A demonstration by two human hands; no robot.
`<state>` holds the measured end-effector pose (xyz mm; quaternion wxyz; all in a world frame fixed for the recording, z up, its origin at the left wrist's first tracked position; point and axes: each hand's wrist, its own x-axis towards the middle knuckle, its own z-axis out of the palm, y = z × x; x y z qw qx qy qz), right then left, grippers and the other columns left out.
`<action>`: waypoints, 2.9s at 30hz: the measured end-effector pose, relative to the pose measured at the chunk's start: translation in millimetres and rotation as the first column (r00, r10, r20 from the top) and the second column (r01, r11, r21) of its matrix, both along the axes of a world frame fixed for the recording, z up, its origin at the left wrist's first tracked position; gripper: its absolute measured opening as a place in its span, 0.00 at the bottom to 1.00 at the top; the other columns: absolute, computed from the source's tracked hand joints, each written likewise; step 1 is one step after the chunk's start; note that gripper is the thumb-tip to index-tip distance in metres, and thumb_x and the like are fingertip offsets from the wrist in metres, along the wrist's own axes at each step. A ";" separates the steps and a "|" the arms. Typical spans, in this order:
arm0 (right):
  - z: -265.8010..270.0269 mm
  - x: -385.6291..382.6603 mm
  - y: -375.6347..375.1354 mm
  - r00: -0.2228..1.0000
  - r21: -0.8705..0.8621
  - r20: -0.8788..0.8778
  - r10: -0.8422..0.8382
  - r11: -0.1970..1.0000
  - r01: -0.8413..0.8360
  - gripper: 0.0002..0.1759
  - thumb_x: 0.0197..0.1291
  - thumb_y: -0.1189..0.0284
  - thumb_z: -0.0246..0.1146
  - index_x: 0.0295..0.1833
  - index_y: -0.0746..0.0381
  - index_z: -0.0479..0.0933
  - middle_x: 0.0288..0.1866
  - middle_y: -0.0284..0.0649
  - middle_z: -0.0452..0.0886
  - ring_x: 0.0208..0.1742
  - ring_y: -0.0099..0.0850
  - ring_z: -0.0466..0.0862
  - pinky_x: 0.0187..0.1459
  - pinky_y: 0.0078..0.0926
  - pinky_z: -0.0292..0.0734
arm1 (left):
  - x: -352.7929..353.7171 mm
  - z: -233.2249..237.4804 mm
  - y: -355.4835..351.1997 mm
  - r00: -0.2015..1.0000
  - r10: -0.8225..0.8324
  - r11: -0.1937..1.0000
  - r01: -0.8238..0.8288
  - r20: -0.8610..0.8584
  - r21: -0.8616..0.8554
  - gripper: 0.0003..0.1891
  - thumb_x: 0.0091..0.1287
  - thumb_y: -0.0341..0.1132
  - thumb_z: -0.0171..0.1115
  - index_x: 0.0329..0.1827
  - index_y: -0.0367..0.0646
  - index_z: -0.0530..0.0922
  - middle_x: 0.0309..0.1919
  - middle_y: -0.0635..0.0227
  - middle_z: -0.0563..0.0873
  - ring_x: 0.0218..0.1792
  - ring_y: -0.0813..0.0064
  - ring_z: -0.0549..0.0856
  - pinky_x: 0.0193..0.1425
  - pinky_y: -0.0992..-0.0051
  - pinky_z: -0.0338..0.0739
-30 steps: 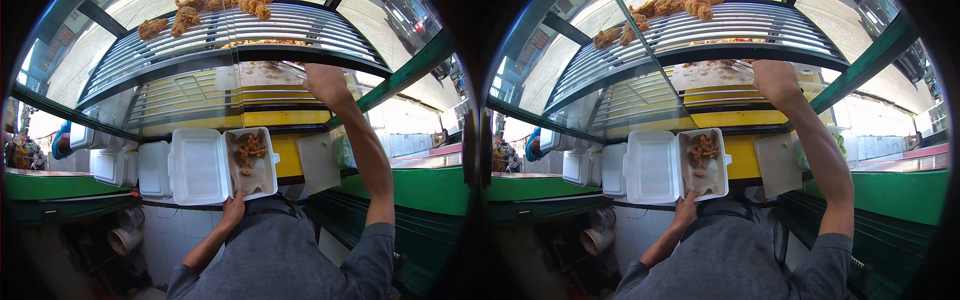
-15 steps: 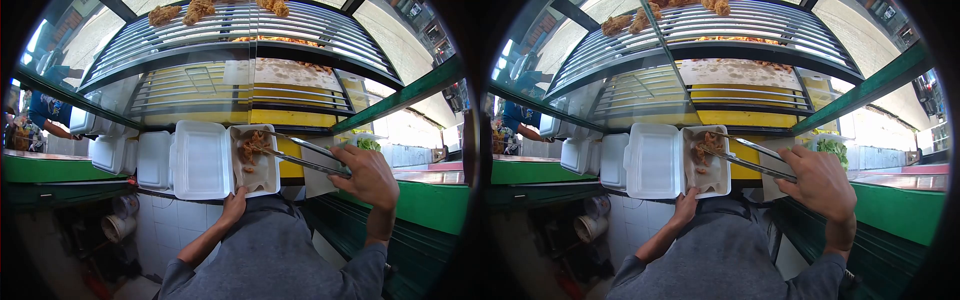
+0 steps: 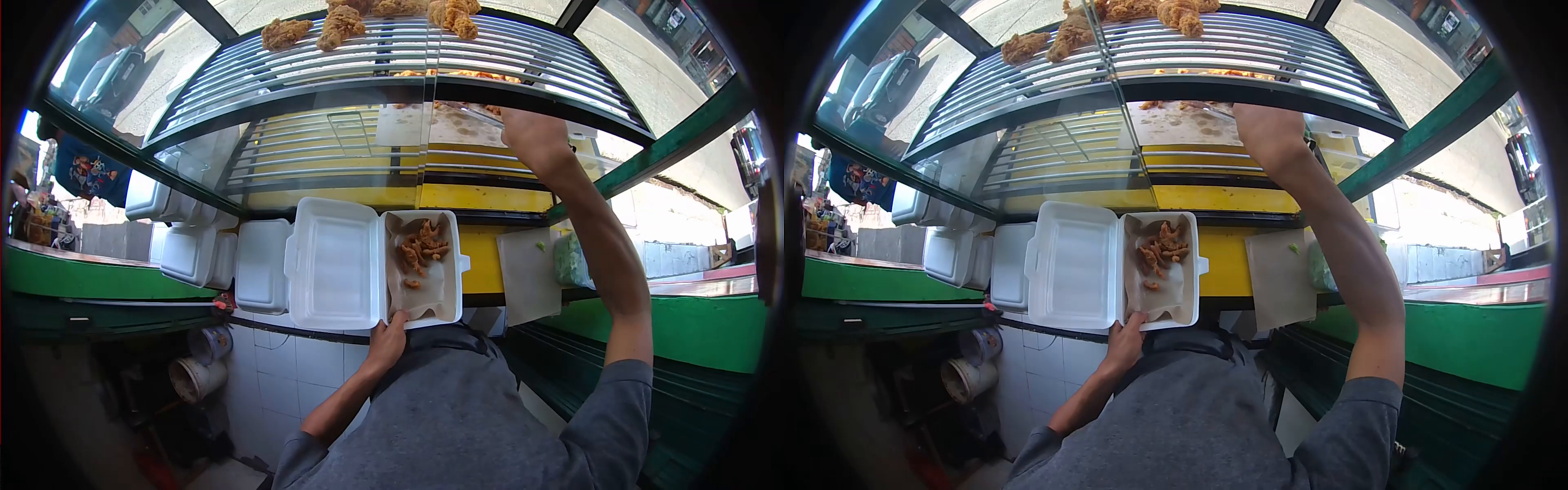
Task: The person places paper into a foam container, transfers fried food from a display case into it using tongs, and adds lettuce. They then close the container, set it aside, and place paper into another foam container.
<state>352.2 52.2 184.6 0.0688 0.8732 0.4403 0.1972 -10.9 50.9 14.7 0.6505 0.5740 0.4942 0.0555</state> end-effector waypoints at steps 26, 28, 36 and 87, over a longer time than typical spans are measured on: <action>118.2 -122.3 -148.2 0.760 -0.084 -0.646 0.063 0.985 -0.154 0.23 0.48 0.67 0.71 0.52 0.62 0.81 0.34 0.44 0.81 0.33 0.46 0.83 0.37 0.41 0.75 | 8.4 8.0 -3.5 0.998 0.057 0.998 -0.056 0.016 -0.023 0.20 0.68 0.44 0.54 0.32 0.31 0.78 0.21 0.62 0.77 0.26 0.73 0.77 0.34 0.68 0.73; 121.2 -115.6 -152.9 0.737 0.003 -0.674 0.051 0.998 -0.066 0.23 0.49 0.67 0.71 0.52 0.63 0.80 0.36 0.45 0.82 0.35 0.46 0.83 0.38 0.40 0.76 | 4.5 6.0 -5.4 0.999 -0.030 0.984 0.026 0.025 0.177 0.20 0.69 0.45 0.54 0.32 0.31 0.78 0.21 0.61 0.78 0.26 0.72 0.77 0.34 0.68 0.73; 39.4 -63.0 -44.8 0.828 -0.068 -0.552 -0.102 0.995 0.078 0.23 0.65 0.59 0.60 0.54 0.67 0.77 0.49 0.52 0.82 0.53 0.46 0.81 0.56 0.44 0.74 | -4.0 3.3 -2.6 0.975 -0.207 0.964 0.218 -0.083 0.155 0.10 0.62 0.28 0.58 0.46 0.38 0.78 0.36 0.53 0.80 0.40 0.60 0.80 0.44 0.64 0.76; 56.9 -133.6 -105.6 0.485 0.184 -0.800 0.353 0.914 -0.362 0.23 0.49 0.67 0.72 0.53 0.60 0.83 0.32 0.41 0.82 0.33 0.39 0.82 0.36 0.37 0.76 | -44.1 21.2 13.2 0.988 -0.125 0.979 0.138 -0.090 0.151 0.11 0.72 0.39 0.47 0.44 0.45 0.77 0.41 0.42 0.81 0.46 0.42 0.79 0.54 0.57 0.73</action>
